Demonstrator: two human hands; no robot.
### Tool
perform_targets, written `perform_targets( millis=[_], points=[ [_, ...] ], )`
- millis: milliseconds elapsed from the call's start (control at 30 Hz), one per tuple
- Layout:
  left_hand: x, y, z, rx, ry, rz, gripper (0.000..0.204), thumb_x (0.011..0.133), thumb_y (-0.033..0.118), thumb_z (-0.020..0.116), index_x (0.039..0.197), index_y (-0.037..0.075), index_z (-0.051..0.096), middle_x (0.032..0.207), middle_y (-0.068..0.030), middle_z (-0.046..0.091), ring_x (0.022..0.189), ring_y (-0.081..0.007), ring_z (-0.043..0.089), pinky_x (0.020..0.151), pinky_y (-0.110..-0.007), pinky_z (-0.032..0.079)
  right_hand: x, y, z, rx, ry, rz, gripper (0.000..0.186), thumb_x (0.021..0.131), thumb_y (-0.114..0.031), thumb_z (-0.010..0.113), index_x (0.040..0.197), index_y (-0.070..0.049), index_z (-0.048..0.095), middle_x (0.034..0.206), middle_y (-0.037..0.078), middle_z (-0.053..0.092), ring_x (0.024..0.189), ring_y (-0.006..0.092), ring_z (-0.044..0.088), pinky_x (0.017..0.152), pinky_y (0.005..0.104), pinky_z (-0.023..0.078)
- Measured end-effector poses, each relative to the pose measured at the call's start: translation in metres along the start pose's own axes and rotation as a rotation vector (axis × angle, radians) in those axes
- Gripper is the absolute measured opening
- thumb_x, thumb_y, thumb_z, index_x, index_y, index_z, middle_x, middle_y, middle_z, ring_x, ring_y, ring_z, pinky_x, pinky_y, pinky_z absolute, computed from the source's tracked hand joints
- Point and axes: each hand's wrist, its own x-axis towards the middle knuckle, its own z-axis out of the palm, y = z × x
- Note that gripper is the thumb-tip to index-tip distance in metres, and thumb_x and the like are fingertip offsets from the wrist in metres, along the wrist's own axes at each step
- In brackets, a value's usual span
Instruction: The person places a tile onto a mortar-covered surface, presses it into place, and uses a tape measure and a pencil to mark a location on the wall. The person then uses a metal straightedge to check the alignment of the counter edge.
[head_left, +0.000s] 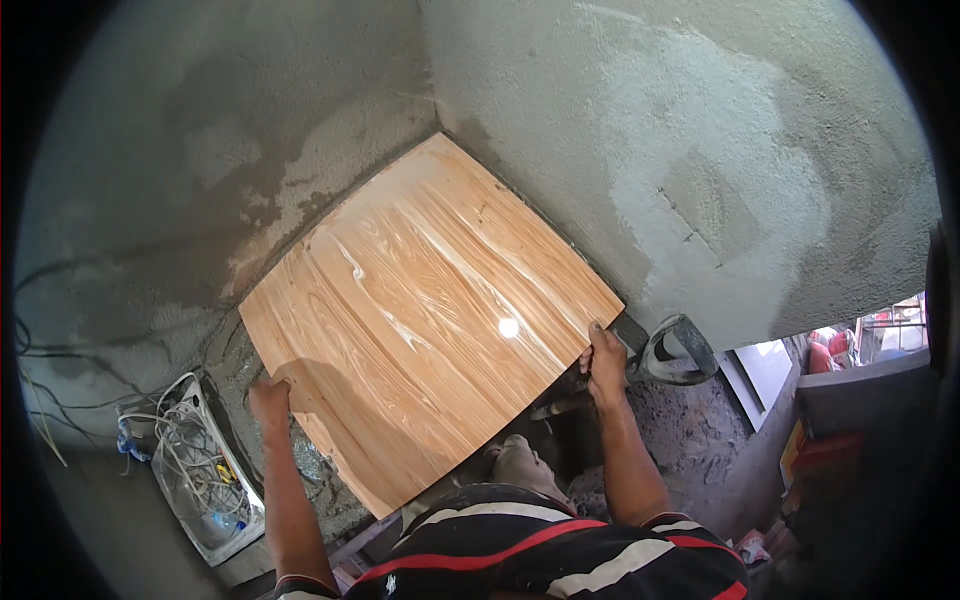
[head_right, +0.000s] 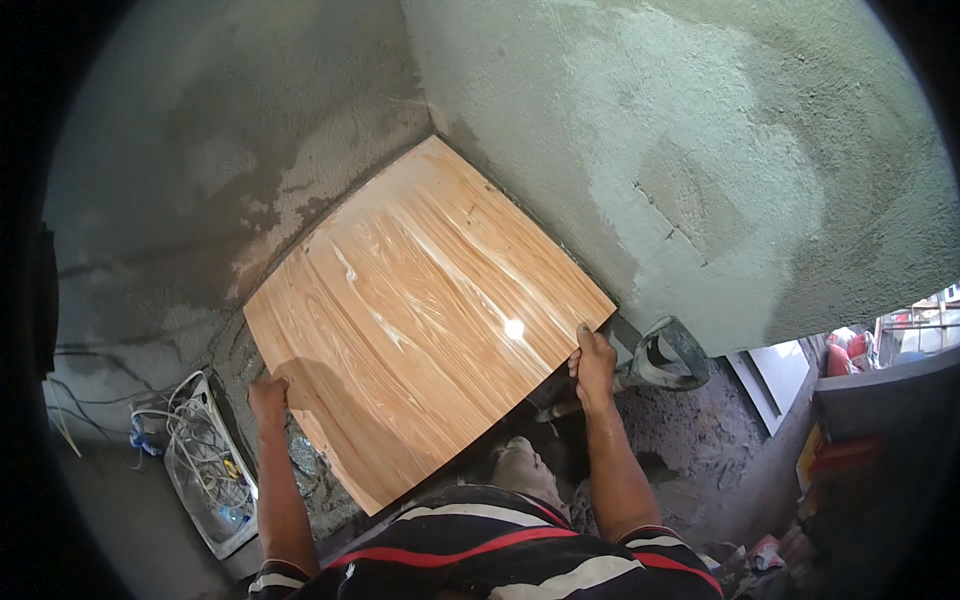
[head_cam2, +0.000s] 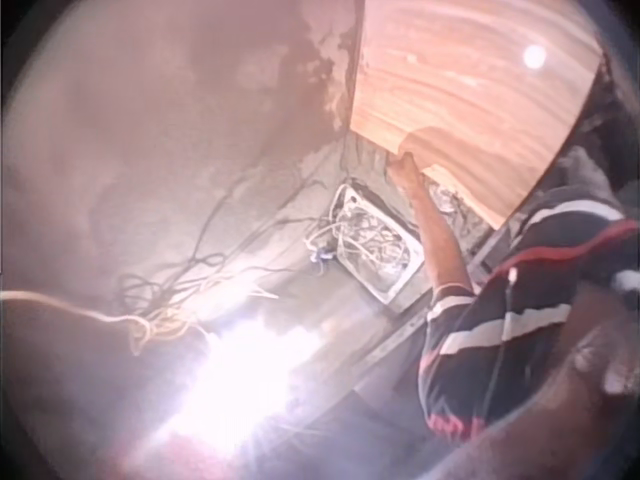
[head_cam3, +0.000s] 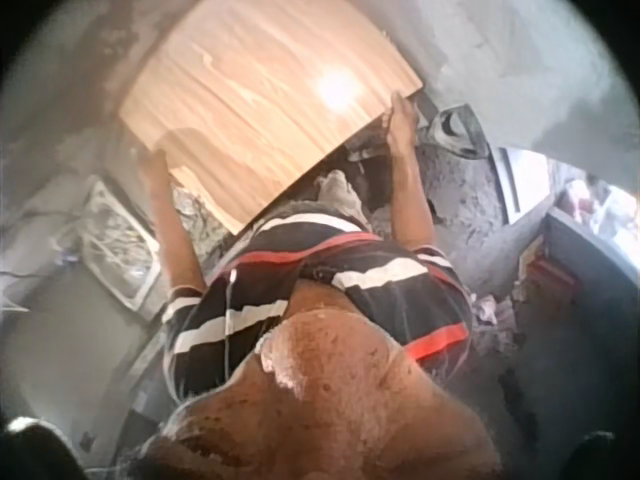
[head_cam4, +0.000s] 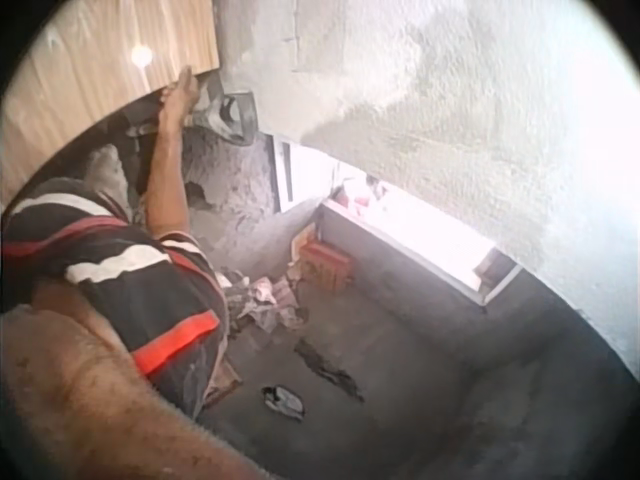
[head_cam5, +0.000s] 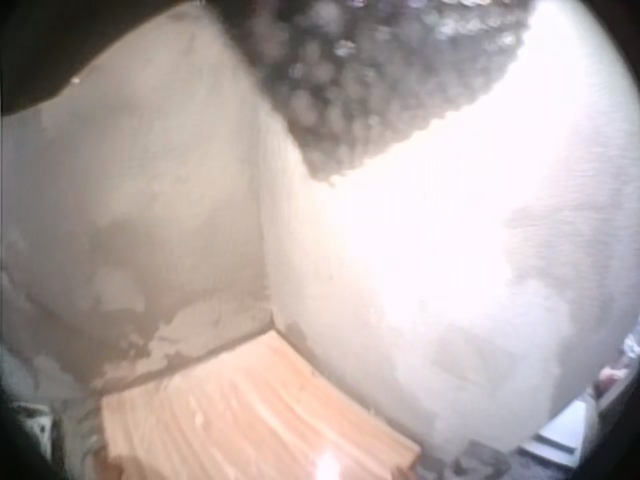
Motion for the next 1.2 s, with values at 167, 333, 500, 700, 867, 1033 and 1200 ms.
perform_targets(
  millis=[167,333,500,700,867,1033,1200],
  points=[
    [-0.009,0.012,-0.003,0.015,0.007,-0.002,0.030,0.066,0.021,0.069,0.075,-0.007,0.069,0.066,-0.0249,0.066,0.064,-0.0375,0.070,0.062,-0.047,0.051,0.001,0.000,0.000,-0.043,0.032,-0.018,0.035,0.100,-0.035,0.063,0.082,-0.005,0.060,0.059,0.001,0.050,0.045,0.0100,0.048,0.040,0.0248,0.036],
    [-0.012,0.015,-0.013,0.068,0.046,0.011,0.031,0.068,0.022,0.070,0.074,-0.008,0.068,0.072,-0.0286,0.067,0.072,-0.0415,0.071,0.066,-0.048,0.053,-0.012,-0.006,-0.001,-0.211,0.075,-0.041,0.038,0.100,-0.036,0.062,0.074,-0.010,0.053,0.054,-0.002,0.043,0.045,0.0084,0.045,0.040,0.0259,0.034],
    [-0.007,-0.003,-0.004,0.115,0.056,0.126,0.032,0.070,0.022,0.071,0.072,-0.009,0.065,0.072,-0.0293,0.066,0.070,-0.0402,0.071,0.062,-0.049,0.052,-0.013,0.037,-0.013,-0.457,0.238,-0.366,0.040,0.101,-0.039,0.058,0.073,-0.012,0.051,0.057,-0.004,0.043,0.045,0.0069,0.042,0.041,0.0254,0.033],
    [-0.014,-0.009,-0.001,-0.048,0.048,0.186,0.031,0.071,0.020,0.069,0.071,-0.011,0.065,0.066,-0.0272,0.064,0.063,-0.0387,0.068,0.058,-0.048,0.050,-0.040,0.005,0.013,-0.277,0.150,-0.064,0.042,0.102,-0.044,0.055,0.075,-0.012,0.052,0.059,-0.003,0.044,0.045,0.0074,0.041,0.040,0.0255,0.032],
    [-0.013,0.000,-0.013,-0.011,-0.032,0.122,0.027,0.072,0.017,0.067,0.077,-0.010,0.067,0.071,-0.0267,0.065,0.068,-0.0383,0.069,0.064,-0.048,0.052,-0.035,0.014,-0.006,-0.453,0.321,-0.513,0.031,0.102,-0.027,0.059,0.081,-0.005,0.058,0.064,-0.002,0.051,0.056,0.0123,0.052,0.054,0.0273,0.042],
    [-0.048,0.057,-0.002,0.321,0.230,0.186,0.061,0.084,0.029,0.070,0.135,0.000,0.056,0.148,-0.0294,0.043,0.134,-0.0448,0.045,0.101,-0.056,0.042,-0.058,-0.018,0.017,-0.623,0.173,-0.926,0.020,0.093,-0.016,0.067,0.104,0.001,0.066,0.102,0.015,0.068,0.093,0.0292,0.065,0.083,0.0393,0.051],
    [-0.078,0.089,0.034,0.428,0.059,0.522,0.079,0.095,0.040,0.062,0.156,0.004,0.028,0.165,-0.0207,0.016,0.151,-0.0446,0.013,0.115,-0.063,0.023,-0.067,-0.037,0.057,-1.140,-0.109,-0.876,0.061,0.090,-0.033,0.068,0.136,0.003,0.052,0.145,0.026,0.046,0.141,0.0440,0.036,0.115,0.0555,0.028]
  ],
)
